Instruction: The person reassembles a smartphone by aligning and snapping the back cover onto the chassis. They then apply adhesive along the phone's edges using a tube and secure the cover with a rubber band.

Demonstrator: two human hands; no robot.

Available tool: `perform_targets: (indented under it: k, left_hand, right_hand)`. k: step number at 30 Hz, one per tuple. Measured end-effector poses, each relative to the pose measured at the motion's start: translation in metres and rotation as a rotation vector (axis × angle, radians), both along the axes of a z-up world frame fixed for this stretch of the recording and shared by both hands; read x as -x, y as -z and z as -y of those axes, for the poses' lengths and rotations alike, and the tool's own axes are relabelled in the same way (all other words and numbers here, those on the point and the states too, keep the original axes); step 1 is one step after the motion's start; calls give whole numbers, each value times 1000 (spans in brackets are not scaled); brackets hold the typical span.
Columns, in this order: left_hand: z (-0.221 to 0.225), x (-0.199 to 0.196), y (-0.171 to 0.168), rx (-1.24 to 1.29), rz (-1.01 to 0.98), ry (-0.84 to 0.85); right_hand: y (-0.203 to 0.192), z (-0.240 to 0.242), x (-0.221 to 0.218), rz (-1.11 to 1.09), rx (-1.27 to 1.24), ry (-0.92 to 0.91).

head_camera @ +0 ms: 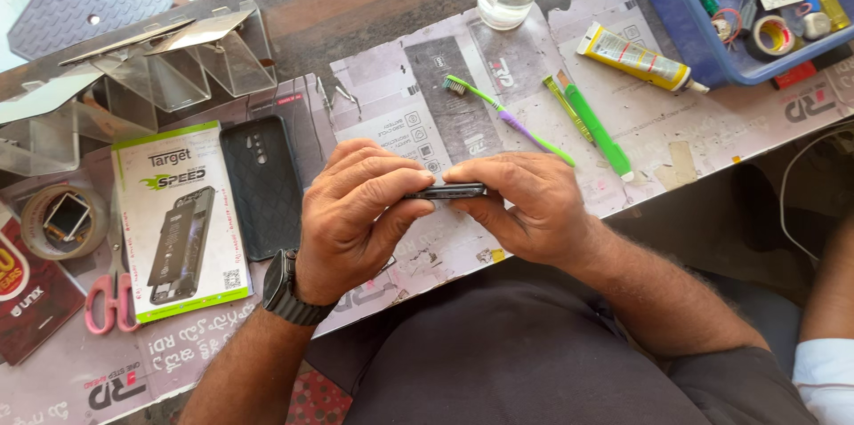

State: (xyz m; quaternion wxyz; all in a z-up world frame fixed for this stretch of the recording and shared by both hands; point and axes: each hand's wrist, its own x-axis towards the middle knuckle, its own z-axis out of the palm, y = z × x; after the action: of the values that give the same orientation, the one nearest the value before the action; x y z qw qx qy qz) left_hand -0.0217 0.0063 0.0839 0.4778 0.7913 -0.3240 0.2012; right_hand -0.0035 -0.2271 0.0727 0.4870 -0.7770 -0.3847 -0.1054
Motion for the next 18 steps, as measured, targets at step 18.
perform_targets:
  k: [18]
  left_hand:
    - [6,6,5,-71,78,-31]
  right_hand:
    - [-1,0,-6,142,-66,-86]
